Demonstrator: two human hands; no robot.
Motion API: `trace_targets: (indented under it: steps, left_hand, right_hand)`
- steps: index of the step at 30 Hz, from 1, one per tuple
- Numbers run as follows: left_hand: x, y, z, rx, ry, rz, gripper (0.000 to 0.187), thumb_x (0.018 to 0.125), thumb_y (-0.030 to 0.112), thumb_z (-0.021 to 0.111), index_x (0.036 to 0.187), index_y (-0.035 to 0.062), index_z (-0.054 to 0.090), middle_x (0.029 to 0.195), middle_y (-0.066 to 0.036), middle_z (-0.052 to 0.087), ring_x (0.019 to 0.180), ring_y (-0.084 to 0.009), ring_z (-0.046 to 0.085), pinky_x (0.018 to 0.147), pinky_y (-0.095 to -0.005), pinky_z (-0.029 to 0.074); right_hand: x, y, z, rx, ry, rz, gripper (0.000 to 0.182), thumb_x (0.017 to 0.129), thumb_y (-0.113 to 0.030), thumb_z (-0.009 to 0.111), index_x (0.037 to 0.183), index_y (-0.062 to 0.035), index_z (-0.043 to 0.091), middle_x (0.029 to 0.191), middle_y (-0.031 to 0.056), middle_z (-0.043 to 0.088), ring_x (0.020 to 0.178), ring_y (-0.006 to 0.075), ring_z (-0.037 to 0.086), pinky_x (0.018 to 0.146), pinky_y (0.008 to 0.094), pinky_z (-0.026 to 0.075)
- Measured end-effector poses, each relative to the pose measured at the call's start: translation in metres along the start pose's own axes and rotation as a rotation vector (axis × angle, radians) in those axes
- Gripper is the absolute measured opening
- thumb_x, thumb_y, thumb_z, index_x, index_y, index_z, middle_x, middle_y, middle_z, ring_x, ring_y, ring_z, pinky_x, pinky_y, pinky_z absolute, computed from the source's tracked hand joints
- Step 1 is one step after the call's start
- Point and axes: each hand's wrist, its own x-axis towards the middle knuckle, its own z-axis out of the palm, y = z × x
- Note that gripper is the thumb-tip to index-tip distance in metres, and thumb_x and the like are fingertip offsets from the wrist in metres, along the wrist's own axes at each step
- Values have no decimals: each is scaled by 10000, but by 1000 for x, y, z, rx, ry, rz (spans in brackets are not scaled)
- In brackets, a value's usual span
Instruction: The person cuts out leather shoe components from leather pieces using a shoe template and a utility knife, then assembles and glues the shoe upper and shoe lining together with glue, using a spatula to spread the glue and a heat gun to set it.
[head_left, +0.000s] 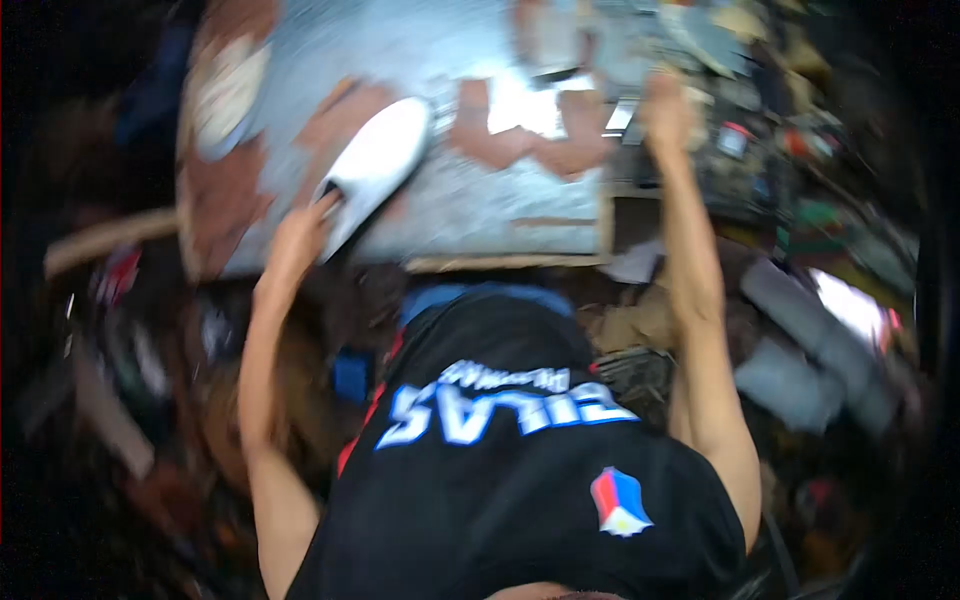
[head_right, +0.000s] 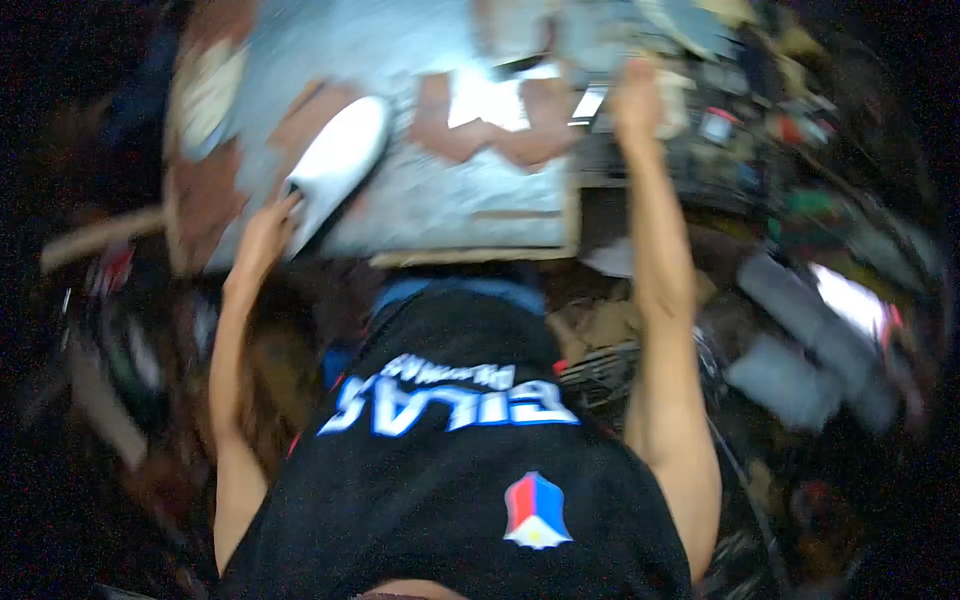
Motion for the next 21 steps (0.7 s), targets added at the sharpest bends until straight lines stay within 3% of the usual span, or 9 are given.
trace_targets:
  steps: [2, 3, 4, 5, 14, 15, 16, 19, 21]
  left_hand:
    - [-5, 0, -8, 59, 1, 40, 358, 898, 174, 572, 1251, 200, 622, 886, -246, 667, 843, -414, 657, 728, -513, 507]
    - [-8, -1, -15, 66, 25, 48, 353, 899, 182, 570, 1247, 200, 624, 883, -237, 673, 836, -406, 664, 721, -509, 514]
    - [-8, -3, -18, 65, 48, 81, 347, 901, 191, 569, 1243, 199, 627, 879, -229, 678, 829, -398, 670, 714, -506, 521]
    - [-9, -4, -19, 112, 32, 82, 351, 896, 185, 573, 1243, 198, 627, 870, -217, 685, 821, -387, 676, 711, -502, 525]
    - [5, -18, -9, 409, 59, 297, 255, 866, 126, 531, 1072, 168, 676, 703, -165, 671, 669, -329, 698, 577, -438, 551]
    - [5, -17, -15, 364, 32, 303, 181, 890, 130, 527, 998, 112, 671, 725, -178, 673, 692, -325, 700, 588, -441, 544]
    - [3, -20, -18, 356, 31, 308, 181, 890, 130, 527, 998, 112, 671, 725, -178, 673, 692, -325, 700, 588, -441, 544]
    - [-2, -41, -27, 10, 12, 315, 196, 920, 139, 510, 1028, 84, 664, 803, -215, 678, 769, -329, 701, 630, -445, 536]
    - [-10, -61, -40, -447, -76, 224, 174, 971, 198, 526, 1022, 64, 626, 761, -98, 613, 700, -201, 619, 608, -353, 497]
  right_hand:
    - [-13, -16, 2, -361, 324, -702, 427, 924, -331, 592, 1194, 0, 605, 1120, 209, 644, 1086, 390, 585, 896, 465, 472]
    - [-25, -46, -4, -474, -155, -235, 438, 924, -348, 591, 1196, -5, 591, 1178, 227, 625, 1130, 401, 568, 918, 474, 465]
    - [-32, -28, 20, -342, 181, -447, 475, 916, -397, 591, 1206, -21, 565, 1143, 271, 631, 1096, 447, 582, 898, 514, 466]
    - [-28, -40, 9, -521, -249, -140, 542, 902, -441, 592, 1240, -22, 527, 1051, 328, 635, 1023, 495, 598, 864, 554, 464]
    - [-19, -20, 19, -236, -182, 60, 654, 836, -372, 568, 1354, 11, 450, 1071, 371, 615, 1001, 496, 618, 902, 504, 481]
    - [-27, -24, 10, -171, -89, -49, 579, 878, -316, 560, 1331, 26, 450, 1015, 285, 654, 890, 401, 665, 805, 465, 532]
    - [-34, -26, 3, -180, -89, -47, 579, 878, -316, 560, 1331, 26, 450, 1015, 285, 654, 890, 401, 665, 805, 465, 532]
    - [-73, -65, -24, 850, -187, 230, 321, 944, -128, 522, 1242, -16, 483, 877, 50, 566, 728, 131, 606, 648, 297, 535]
    - [-109, -96, -34, 930, -205, 235, 326, 940, -133, 537, 1241, -22, 481, 871, 51, 570, 716, 133, 600, 641, 294, 527]
